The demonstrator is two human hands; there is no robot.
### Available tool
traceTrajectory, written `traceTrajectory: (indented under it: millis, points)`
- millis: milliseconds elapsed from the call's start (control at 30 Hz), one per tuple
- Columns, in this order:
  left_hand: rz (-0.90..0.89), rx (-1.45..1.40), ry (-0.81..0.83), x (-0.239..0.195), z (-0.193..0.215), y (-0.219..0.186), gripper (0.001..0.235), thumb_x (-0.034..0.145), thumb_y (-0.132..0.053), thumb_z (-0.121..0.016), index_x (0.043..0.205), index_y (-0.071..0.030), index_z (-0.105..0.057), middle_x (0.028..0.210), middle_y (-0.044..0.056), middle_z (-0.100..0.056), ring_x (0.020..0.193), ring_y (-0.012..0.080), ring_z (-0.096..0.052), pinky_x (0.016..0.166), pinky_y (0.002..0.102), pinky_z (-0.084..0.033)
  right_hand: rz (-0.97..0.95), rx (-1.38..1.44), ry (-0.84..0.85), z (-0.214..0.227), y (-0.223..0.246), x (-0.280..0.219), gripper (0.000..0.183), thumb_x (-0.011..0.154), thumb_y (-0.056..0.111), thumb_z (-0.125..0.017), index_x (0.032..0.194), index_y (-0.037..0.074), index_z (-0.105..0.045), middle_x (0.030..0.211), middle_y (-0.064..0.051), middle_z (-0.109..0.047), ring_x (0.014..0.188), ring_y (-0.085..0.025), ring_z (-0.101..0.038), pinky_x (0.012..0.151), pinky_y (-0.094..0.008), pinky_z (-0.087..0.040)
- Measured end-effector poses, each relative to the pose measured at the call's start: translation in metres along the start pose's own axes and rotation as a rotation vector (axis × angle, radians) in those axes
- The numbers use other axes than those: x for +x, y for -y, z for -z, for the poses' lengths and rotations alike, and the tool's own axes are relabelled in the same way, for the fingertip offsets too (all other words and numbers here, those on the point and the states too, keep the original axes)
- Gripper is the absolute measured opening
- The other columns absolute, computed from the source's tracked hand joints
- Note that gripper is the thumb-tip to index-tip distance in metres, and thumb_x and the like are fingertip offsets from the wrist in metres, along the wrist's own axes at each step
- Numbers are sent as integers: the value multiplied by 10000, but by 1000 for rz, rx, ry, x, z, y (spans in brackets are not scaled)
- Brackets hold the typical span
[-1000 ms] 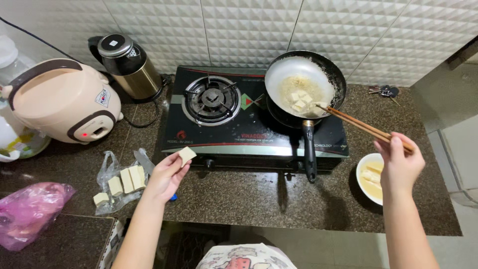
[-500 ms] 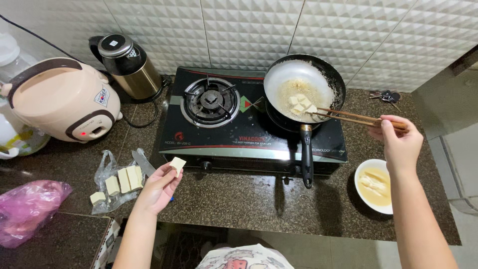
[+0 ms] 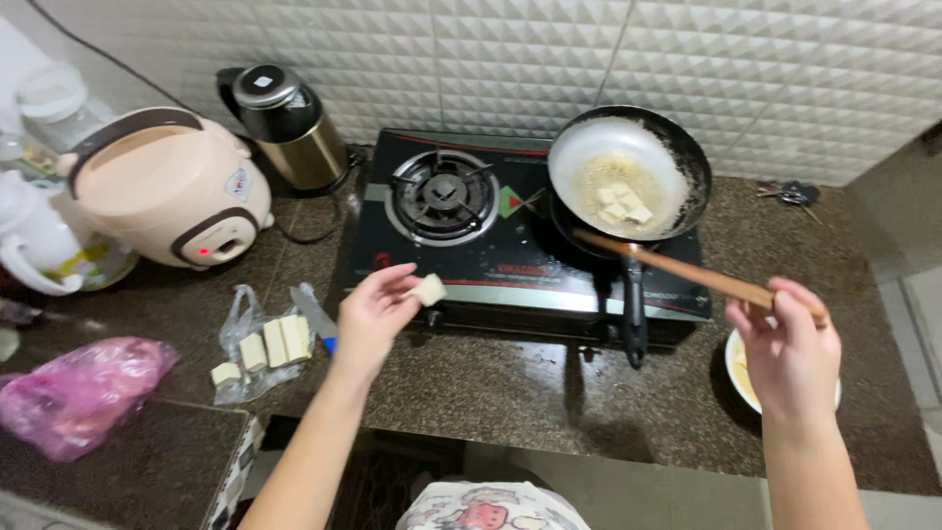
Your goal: The person places rectangular tofu pieces into a hot pan on a gas stove using chopsticks. They add the pieces one at a time from a plastic bag and stir them in the pan as they cook.
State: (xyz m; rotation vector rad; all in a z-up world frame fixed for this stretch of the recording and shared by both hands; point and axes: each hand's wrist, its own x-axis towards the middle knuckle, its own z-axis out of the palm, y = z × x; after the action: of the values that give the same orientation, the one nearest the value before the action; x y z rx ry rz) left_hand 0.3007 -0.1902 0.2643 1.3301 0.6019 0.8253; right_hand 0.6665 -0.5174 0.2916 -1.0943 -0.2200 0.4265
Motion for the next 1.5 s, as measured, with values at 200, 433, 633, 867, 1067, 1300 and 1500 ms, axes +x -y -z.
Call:
traceTrajectory:
  millis: [200,433,633,867,1067,1300,1500]
  points:
    - [-360,460,192,-11,-43,-56,505,872,16,-759,1345,-73,-608,1072,58,-781,1059,189,-752,969,342,-568,-244,88,87,-1,-18,-47,221,1086,125,-565,1251,18,-665,1101,-161,-690,967,-258,-711,819,-303,-640]
    - [-641,463,344,-9,-65,-79,480,895,29,-749,1334,-94,-596,1095,51,-765,1101,230,-751,1163,432,-508,-304,44,79,6,-24,-62,236,1081,125,-574,1240,-25,-663,1075,-183,-689,941,-257,-716,802,-296,-637]
    - [-678,529,270,-2,-74,-74,426,890,16,-761,1280,-91,-627,1307,92,-667,1216,255,-675,1067,373,-546,-333,53,-10,15,-35,-55,207,1078,133,-553,1193,-20,-630,1121,-192,-683,1011,-273,-714,864,-322,-637]
    - [-582,540,140,-4,-60,-44,431,872,22,-758,1277,-69,-640,1360,111,-588,1103,208,-692,1005,337,-546,-176,99,-119,28,-38,-6,179,1099,131,-564,1186,-23,-592,1214,-189,-646,1162,-293,-679,1023,-373,-625]
    - [-397,567,-9,-18,-14,-8,401,888,27,-712,1274,-54,-635,1304,98,-615,1035,156,-716,961,302,-568,34,-3,-131,6,-60,49,198,1075,92,-572,1223,-41,-580,1217,-180,-643,1152,-314,-692,1010,-415,-641]
    - [-176,605,-142,-39,31,20,379,908,-32,-696,1279,-47,-620,1192,73,-675,964,142,-717,865,306,-568,102,-146,-44,-31,-92,84,221,1080,88,-571,1239,-63,-588,1188,-179,-655,1063,-284,-728,927,-362,-655]
    - [-116,578,-166,-48,47,38,373,928,-40,-668,1295,-44,-602,1210,74,-685,966,138,-734,859,308,-573,215,-258,67,-43,-81,76,200,1080,67,-567,1222,-69,-601,1165,-178,-663,1041,-275,-729,903,-356,-659]
